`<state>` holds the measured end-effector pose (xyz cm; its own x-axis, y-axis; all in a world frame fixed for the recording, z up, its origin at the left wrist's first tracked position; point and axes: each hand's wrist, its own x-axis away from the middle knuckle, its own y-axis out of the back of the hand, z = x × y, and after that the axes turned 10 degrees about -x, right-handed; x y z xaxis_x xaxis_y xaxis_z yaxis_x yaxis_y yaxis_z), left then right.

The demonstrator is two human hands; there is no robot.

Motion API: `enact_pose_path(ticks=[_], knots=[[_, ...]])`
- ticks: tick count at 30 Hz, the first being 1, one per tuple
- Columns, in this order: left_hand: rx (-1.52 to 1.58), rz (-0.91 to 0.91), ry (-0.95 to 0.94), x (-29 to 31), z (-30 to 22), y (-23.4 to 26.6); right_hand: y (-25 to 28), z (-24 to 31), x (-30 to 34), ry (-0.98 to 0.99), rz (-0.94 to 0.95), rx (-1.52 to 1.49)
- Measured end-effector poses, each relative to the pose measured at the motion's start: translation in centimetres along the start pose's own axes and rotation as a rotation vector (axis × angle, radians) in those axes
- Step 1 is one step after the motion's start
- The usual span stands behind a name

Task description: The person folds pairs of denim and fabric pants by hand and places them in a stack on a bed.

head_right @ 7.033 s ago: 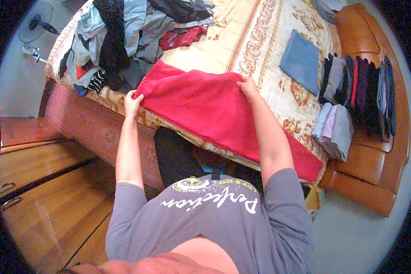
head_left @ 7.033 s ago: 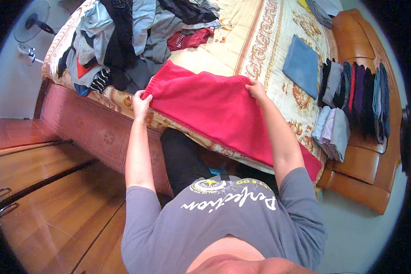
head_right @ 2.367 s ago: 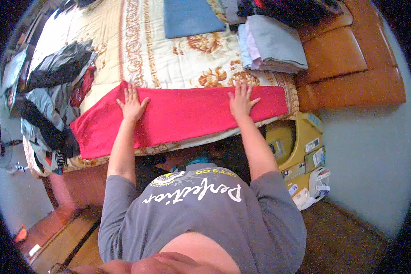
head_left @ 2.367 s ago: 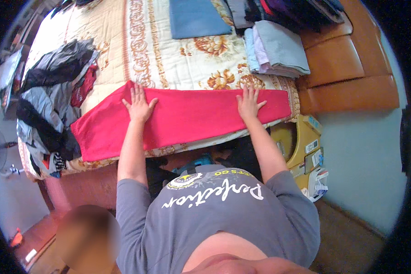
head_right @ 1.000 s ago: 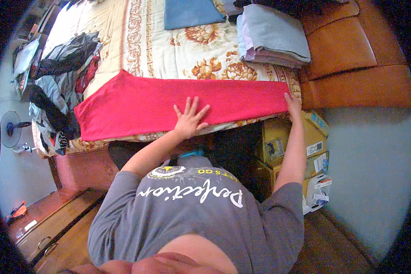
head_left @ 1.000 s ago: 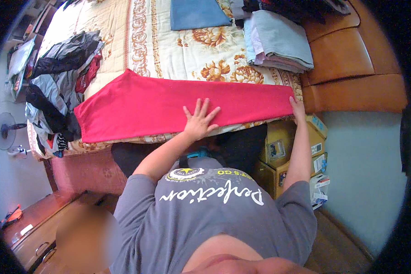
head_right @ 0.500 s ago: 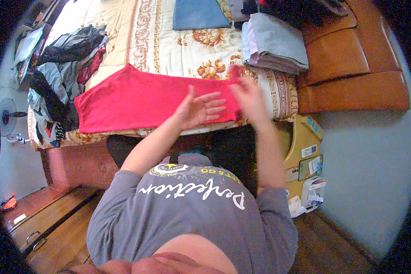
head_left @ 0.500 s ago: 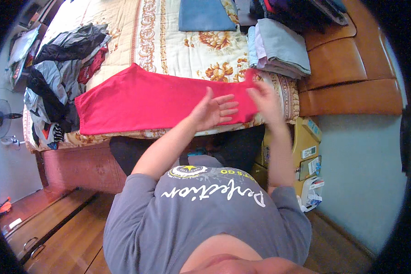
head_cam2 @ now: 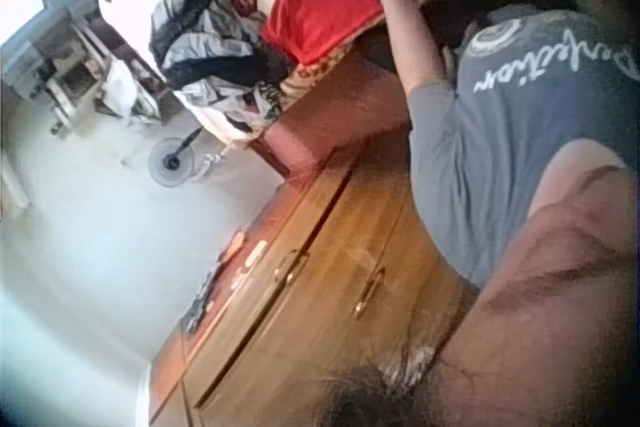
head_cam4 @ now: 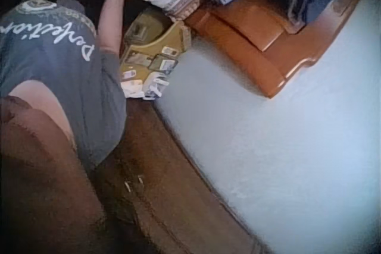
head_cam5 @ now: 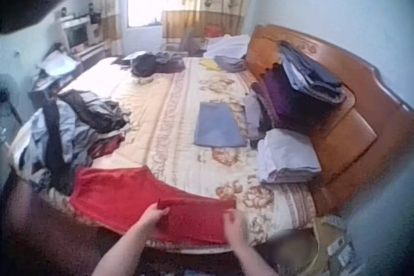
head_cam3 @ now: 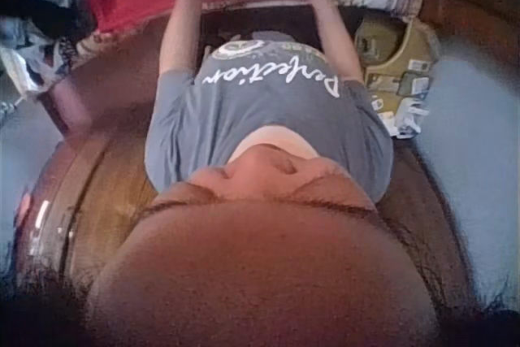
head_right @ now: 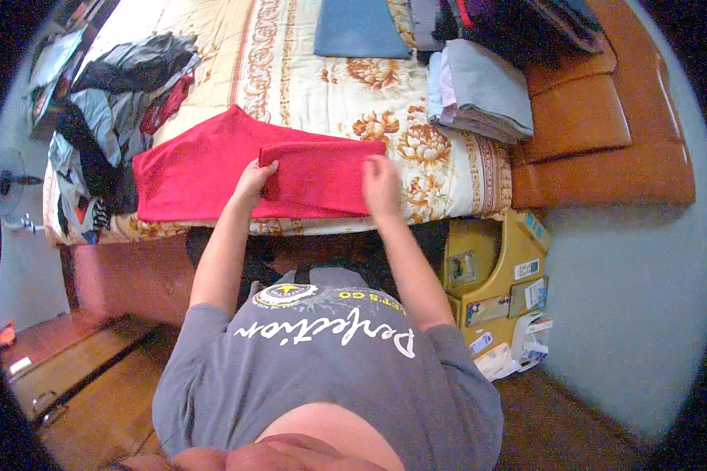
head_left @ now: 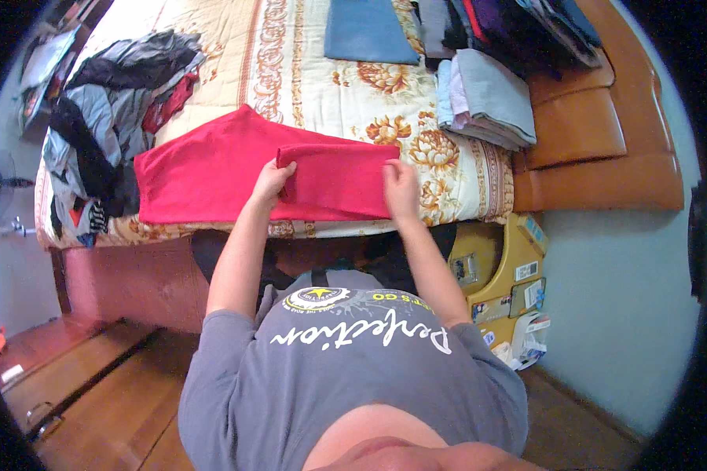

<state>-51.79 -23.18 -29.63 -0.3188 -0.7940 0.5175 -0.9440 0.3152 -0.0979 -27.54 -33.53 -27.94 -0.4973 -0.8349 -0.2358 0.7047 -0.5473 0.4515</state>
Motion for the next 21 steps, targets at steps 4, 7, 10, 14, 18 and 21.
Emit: enact_pose_path(ticks=[4, 7, 10, 14, 18, 21], knots=[[-0.241, -0.201, -0.05, -2.8, 3.7, 2.3, -0.2, -9.7, -1.7, -0.373, 0.117, -0.068], [-0.465, -0.395, -0.17, -4.2, 5.8, 3.3, -2.0, -8.1, -2.1, -0.449, 0.186, 0.059], [-0.709, -0.481, -0.227, -3.3, 4.6, 2.8, -2.9, -7.9, -2.6, -0.498, 0.209, 0.082], [-0.986, -0.535, -0.266, -1.1, 2.8, 1.5, -2.0, -8.5, -3.1, -0.333, 0.155, -0.002], [-0.919, -0.48, -0.386, -2.9, 4.3, -1.0, 2.3, -9.1, -5.7, -0.235, 0.143, -0.071], [-0.915, -0.466, -0.415, -4.3, 5.4, -3.6, 4.8, -13.9, -6.6, -0.29, 0.171, -0.121]])
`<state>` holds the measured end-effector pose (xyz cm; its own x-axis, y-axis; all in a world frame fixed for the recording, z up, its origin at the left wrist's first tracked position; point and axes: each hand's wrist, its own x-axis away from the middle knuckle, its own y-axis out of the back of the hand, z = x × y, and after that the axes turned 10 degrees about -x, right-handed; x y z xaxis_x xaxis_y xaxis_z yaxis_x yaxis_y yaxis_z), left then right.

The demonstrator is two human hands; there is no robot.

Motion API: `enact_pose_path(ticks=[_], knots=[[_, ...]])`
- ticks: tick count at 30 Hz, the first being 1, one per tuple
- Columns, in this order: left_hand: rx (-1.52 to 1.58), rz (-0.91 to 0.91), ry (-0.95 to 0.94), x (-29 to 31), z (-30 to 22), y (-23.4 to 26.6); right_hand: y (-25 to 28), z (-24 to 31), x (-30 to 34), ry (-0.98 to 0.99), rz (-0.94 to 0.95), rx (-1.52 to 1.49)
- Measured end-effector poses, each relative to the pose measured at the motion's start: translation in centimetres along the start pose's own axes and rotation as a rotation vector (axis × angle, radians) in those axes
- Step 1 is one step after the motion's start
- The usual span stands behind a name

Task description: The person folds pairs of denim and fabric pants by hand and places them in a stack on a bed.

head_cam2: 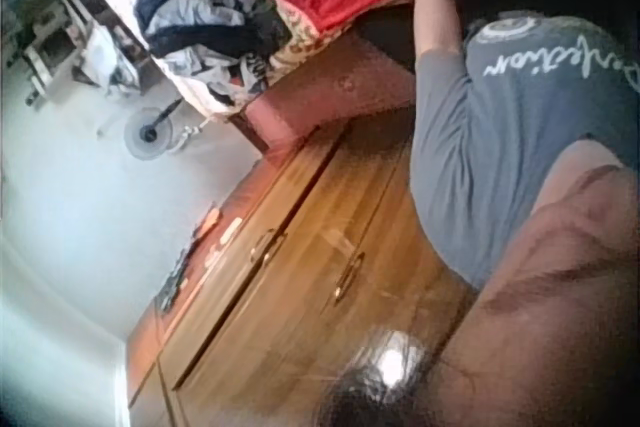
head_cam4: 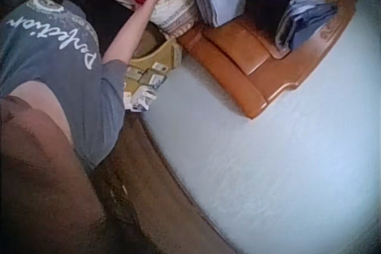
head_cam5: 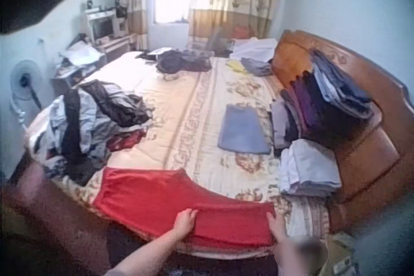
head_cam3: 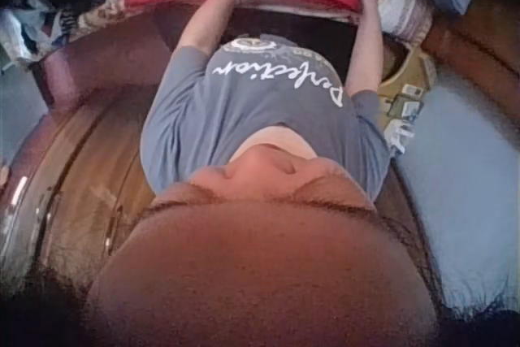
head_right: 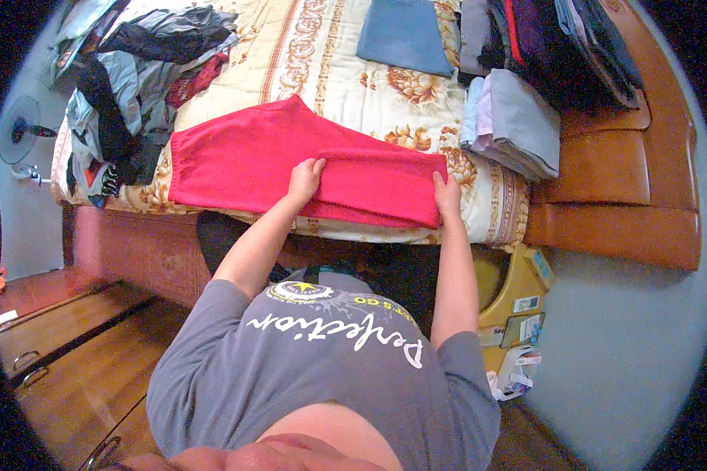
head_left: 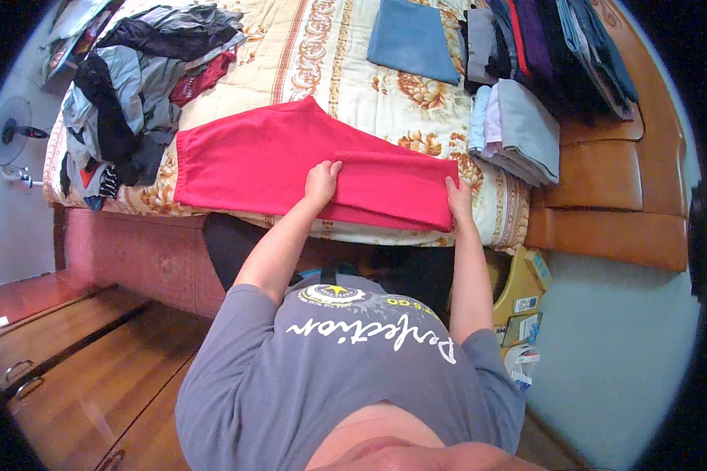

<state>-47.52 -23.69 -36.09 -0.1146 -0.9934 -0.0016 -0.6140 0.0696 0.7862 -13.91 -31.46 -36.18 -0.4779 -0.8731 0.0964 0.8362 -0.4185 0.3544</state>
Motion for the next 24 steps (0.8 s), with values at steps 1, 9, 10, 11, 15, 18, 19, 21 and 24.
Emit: enact_pose_path(ticks=[1, 9, 10, 11, 15, 18, 19, 21, 24], knots=[[-0.008, 0.017, 0.025, 0.1, -0.5, -0.7, 0.8, -1.7, -0.2, -0.011, -0.006, 0.074], [0.054, 0.052, 0.032, 0.1, -0.4, -0.4, -4.5, 6.4, 4.3, 0.385, -0.137, 0.829], [-0.008, 0.086, 0.075, 0.1, -0.8, 0.0, -5.6, 6.7, 4.7, 0.508, -0.077, 0.924], [-0.069, 0.119, 0.116, 0.2, -1.7, 0.8, -6.7, 7.2, 5.5, 0.57, 0.022, 0.982], [-0.162, -0.195, -0.036, 1.4, -2.8, 1.2, -7.7, 6.2, 5.7, 0.312, 0.173, 1.035], [-0.473, -0.058, -0.417, 2.9, -4.6, 0.6, -7.9, 3.9, 5.5, 0.341, 0.157, 1.041], [-0.518, -0.029, -0.49, 3.2, -5.0, 0.7, -7.8, 3.3, 5.4, 0.363, 0.145, 1.035], [-0.55, 0.052, -0.488, 2.7, -3.7, 1.2, -7.4, 3.4, 5.2, 0.295, 0.17, 1.048], [-0.542, 0.059, -0.428, 1.8, -1.0, 1.9, -6.5, 3.5, 4.7, 0.279, 0.143, 1.06]])
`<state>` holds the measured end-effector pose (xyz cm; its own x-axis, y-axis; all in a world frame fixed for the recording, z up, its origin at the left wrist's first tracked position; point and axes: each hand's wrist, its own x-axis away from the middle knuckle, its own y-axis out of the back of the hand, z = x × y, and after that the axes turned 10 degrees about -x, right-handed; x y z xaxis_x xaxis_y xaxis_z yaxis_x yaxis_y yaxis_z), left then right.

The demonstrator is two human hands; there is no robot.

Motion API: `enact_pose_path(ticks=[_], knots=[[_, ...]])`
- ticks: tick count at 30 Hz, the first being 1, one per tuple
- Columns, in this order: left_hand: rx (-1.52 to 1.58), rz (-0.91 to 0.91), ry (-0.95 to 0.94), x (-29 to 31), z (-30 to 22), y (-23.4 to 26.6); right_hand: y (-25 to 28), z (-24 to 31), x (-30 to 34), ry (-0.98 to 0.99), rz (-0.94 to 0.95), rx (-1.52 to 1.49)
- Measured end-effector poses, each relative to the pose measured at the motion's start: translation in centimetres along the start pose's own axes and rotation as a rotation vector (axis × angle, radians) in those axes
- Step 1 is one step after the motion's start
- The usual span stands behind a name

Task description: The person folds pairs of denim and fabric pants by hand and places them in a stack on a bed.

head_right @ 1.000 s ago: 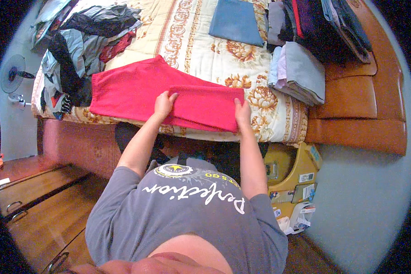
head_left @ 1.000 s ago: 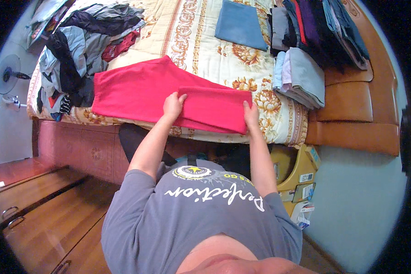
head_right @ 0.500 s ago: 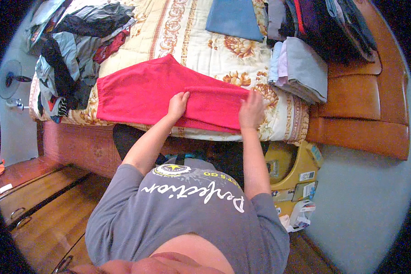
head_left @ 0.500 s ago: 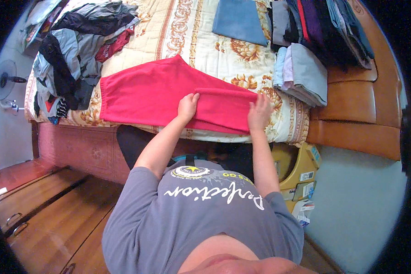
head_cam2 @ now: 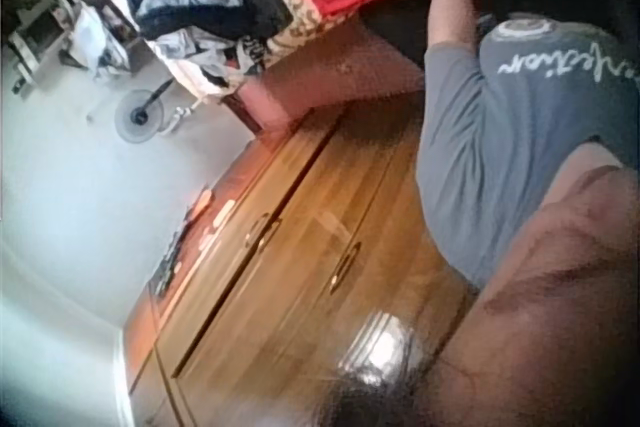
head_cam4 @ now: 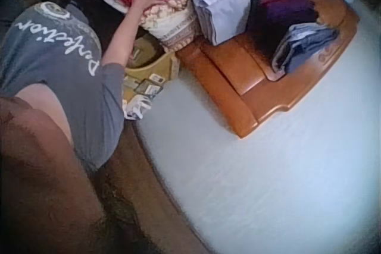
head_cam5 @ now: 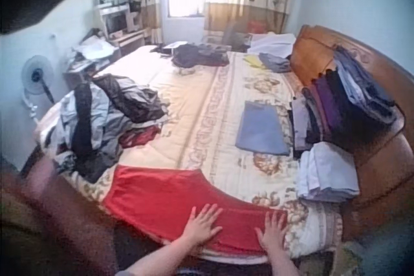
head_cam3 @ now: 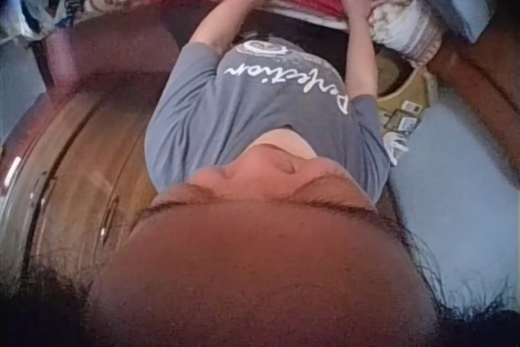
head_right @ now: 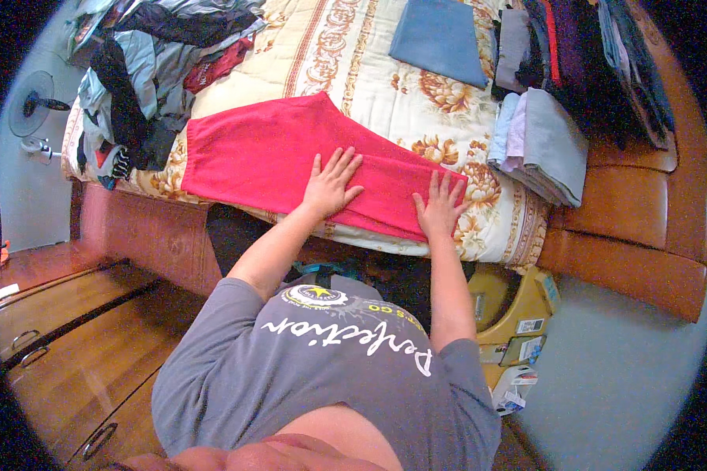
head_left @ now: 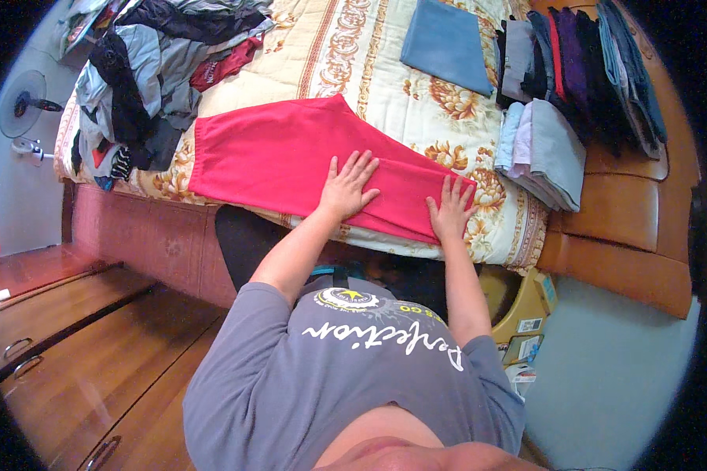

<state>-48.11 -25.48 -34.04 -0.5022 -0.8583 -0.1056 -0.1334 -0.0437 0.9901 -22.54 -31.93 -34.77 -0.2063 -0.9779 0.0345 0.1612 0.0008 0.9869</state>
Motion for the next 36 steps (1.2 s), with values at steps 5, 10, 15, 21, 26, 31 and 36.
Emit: enact_pose_path(ticks=[5, 10, 15, 21, 26, 31, 36], knots=[[-0.006, 0.029, 0.097, 1.6, 3.1, -0.1, -0.2, 3.7, -0.2, 0.064, -0.032, 0.064], [0.022, -0.097, 0.346, 5.8, 7.1, 1.9, -1.0, 12.7, -0.4, 0.293, 0.096, -0.112], [0.208, -0.662, 1.079, 11.2, 13.8, 1.5, -2.3, 15.9, -3.1, 0.374, 0.068, -0.116], [1.255, -0.816, 1.661, 11.7, 20.5, 1.2, -1.6, 16.3, -3.9, 0.436, 0.055, -0.161], [1.395, -0.887, 1.348, 12.3, 22.3, 2.7, 0.5, 14.7, -6.9, 0.484, 0.156, -0.223], [1.747, -0.841, 1.352, 12.6, 23.1, 3.2, 1.0, 15.6, -8.1, 0.472, 0.264, -0.304], [2.25, -0.665, 1.175, 13.1, 23.9, 0.9, 1.0, 17.3, -6.5, 0.44, 0.033, -0.182]])
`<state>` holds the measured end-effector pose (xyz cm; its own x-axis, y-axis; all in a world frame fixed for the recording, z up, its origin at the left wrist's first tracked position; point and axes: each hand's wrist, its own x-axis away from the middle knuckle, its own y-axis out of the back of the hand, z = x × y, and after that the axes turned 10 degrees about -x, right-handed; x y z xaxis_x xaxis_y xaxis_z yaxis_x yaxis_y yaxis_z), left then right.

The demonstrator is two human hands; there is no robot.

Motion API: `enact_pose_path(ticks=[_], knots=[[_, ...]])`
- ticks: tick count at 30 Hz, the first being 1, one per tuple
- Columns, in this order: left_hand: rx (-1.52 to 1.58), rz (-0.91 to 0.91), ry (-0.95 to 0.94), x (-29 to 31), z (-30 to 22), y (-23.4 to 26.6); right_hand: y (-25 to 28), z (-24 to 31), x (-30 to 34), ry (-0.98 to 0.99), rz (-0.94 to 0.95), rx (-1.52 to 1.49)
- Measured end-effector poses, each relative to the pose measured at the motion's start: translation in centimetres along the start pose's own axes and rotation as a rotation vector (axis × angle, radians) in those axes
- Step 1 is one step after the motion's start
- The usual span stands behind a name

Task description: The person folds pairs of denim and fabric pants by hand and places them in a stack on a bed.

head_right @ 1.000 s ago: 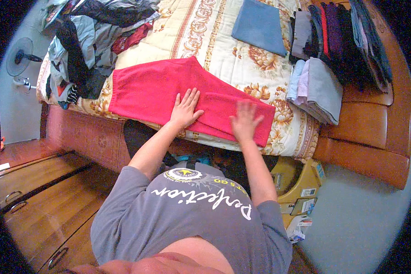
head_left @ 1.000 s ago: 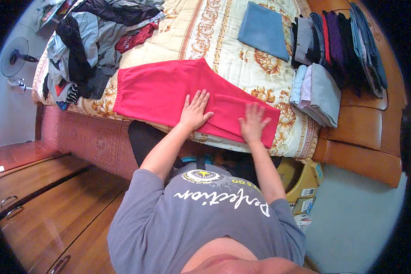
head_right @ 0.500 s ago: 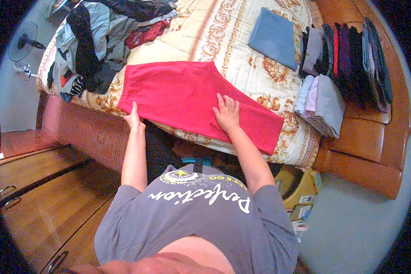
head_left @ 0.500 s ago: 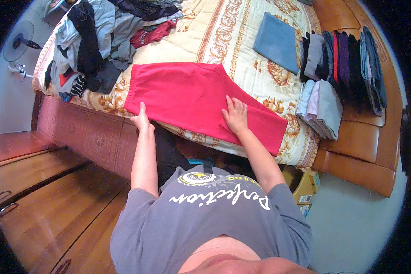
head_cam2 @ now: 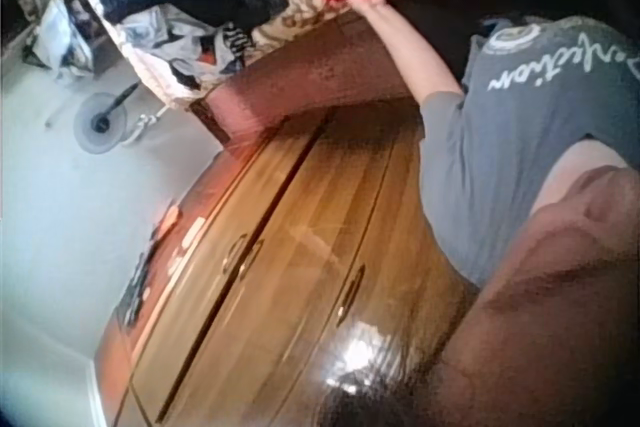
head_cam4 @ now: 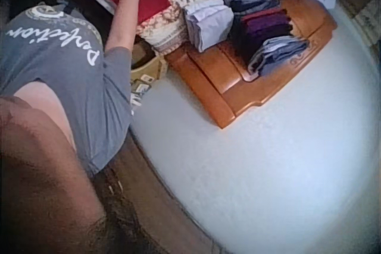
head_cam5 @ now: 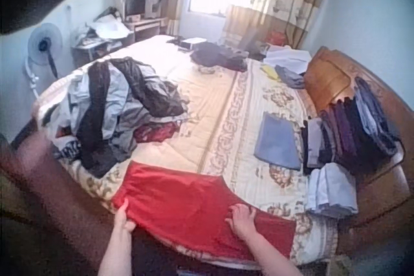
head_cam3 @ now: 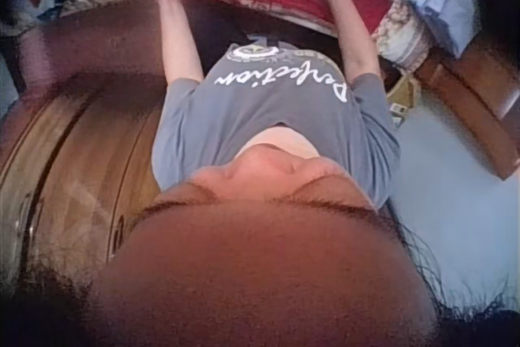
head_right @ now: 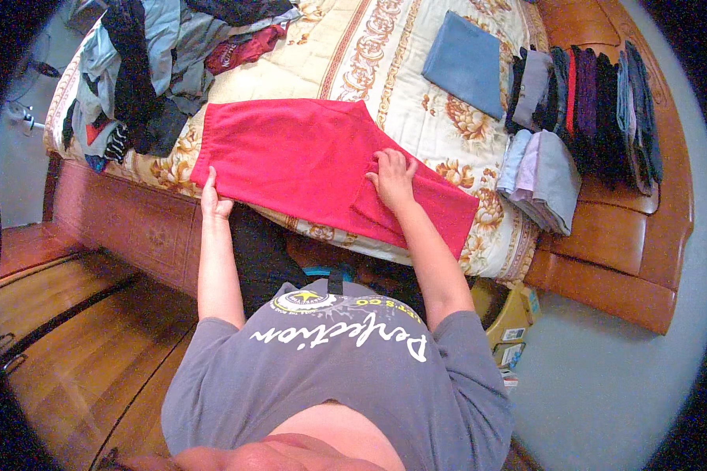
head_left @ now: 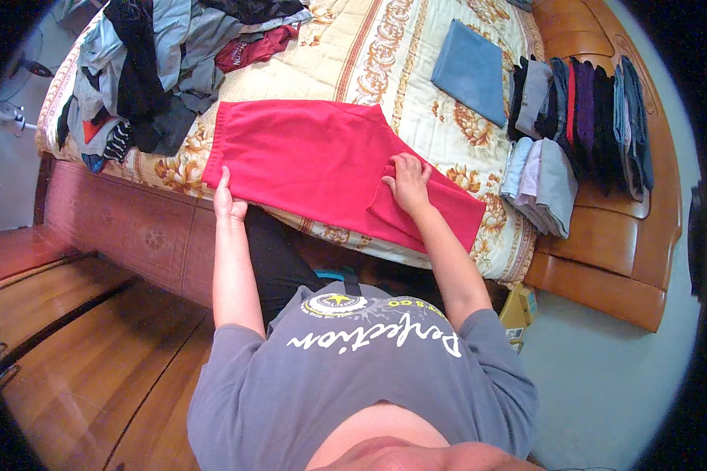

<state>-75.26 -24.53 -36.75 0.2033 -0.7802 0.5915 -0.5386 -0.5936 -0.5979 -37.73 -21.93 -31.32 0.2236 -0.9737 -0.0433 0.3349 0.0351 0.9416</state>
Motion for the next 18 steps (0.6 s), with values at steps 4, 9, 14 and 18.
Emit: enact_pose_path(ticks=[4, 9, 14, 18], knots=[[-0.003, 0.078, -0.025, 0.2, 0.1, 0.4, -2.0, 1.8, 4.2, -0.096, -0.057, 0.074], [0.024, 0.045, -0.091, 1.5, -0.5, -1.1, -3.0, 0.7, 2.5, -0.134, -0.097, -0.08], [0.003, 0.153, -0.098, 0.8, -1.0, -0.6, -1.2, -3.3, -6.2, -0.281, -0.12, -0.269], [0.061, 0.184, -0.06, -0.4, -0.1, 1.1, -2.4, -2.8, -8.9, -0.313, -0.028, -0.313]])
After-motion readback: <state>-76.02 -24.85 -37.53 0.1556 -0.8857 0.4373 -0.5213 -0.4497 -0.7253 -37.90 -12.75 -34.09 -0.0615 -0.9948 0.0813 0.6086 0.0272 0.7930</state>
